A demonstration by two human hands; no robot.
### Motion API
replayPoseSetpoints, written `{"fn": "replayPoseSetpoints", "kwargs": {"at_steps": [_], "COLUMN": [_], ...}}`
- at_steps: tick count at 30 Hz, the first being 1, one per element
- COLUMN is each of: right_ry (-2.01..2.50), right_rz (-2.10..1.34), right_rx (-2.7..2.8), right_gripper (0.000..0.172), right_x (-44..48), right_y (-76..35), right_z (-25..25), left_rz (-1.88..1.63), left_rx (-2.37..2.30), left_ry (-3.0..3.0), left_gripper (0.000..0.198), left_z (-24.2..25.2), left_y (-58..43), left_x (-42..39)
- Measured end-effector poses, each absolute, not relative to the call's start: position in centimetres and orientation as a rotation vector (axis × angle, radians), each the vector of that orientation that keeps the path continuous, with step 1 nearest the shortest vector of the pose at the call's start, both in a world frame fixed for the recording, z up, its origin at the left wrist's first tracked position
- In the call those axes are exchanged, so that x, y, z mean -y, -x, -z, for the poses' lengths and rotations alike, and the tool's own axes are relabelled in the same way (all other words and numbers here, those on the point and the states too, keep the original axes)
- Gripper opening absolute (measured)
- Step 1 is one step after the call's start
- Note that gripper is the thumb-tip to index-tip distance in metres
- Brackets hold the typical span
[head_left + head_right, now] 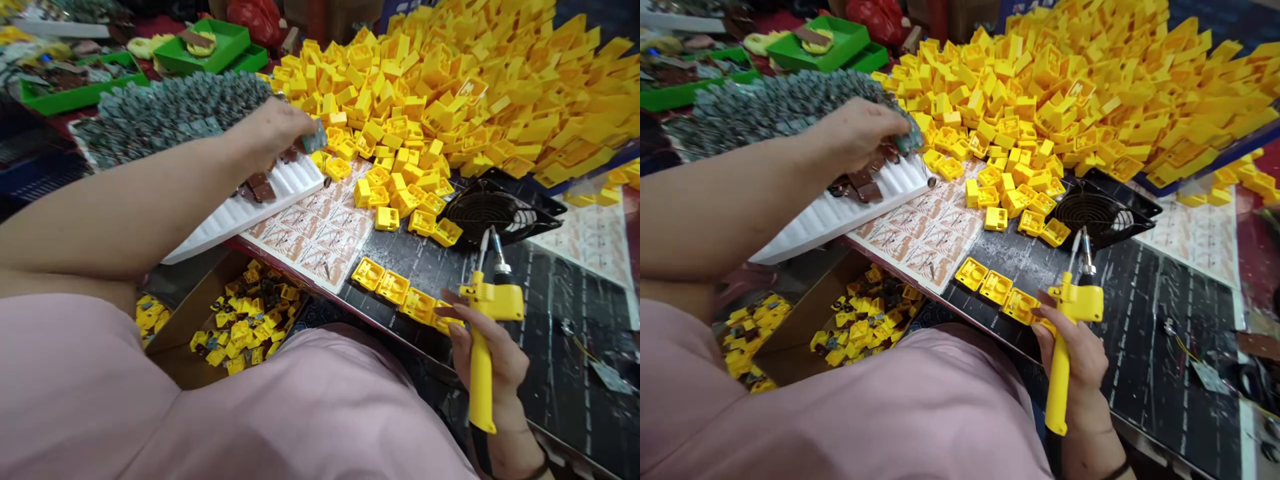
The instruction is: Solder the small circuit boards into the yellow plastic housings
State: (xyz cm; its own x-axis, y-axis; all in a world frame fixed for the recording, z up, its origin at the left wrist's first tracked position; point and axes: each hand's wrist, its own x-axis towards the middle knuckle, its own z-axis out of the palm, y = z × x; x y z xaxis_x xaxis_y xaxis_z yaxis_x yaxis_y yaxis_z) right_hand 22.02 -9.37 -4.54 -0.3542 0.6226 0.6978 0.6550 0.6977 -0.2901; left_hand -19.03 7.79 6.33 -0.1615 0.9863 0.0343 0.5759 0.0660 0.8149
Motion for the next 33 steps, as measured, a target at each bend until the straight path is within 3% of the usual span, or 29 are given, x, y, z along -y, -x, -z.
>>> {"fn": "replayPoseSetpoints", "kwargs": {"at_steps": [3,5,8,12,17,25,30,33], "right_ry": [1.004,1.009,0.984,0.895,0.871,0.917,0.957,0.952], "right_rz": [0.011,0.004,-0.069,-0.159,-0.201,-0.288,-0.435,-0.495], "right_rx": [2.018,2.044,2.191,2.344,2.404,2.234,2.056,1.961], "right_gripper": [0.040,0.034,0.020,0.038,0.033,0.045,0.027,0.026], "right_x": [9.1,8.5,7.1,5.4,4.8,5.9,5.5,5.7], "right_y": [-20.4,-19.1,-17.0,-14.5,-13.8,-13.7,-11.6,-11.2], "right_z": [4.8,4.8,5.0,5.8,6.3,4.0,4.5,4.4], "left_rz": [-0.867,-0.709,-0.343,-0.150,-0.003,-0.583,-0.731,-0.799], "left_rx": [-1.595,-1.501,-1.607,-1.684,-1.500,-1.295,-1.303,-1.272], "left_ry": [-1.525,-1.671,-2.139,-2.577,-2.592,-2.262,-2.063,-2.027], "left_gripper": [0.048,0.056,0.039,0.046,0.033,0.032,0.024,0.025], "left_z": [-2.0,0.6,2.5,1.9,2.2,2.4,1.1,1.6], "left_y": [16.8,16.2,16.2,16.2,14.8,13.4,12.5,12.3], "left_x": [-5.5,-2.8,1.4,4.2,3.3,3.8,4.8,4.8]}}
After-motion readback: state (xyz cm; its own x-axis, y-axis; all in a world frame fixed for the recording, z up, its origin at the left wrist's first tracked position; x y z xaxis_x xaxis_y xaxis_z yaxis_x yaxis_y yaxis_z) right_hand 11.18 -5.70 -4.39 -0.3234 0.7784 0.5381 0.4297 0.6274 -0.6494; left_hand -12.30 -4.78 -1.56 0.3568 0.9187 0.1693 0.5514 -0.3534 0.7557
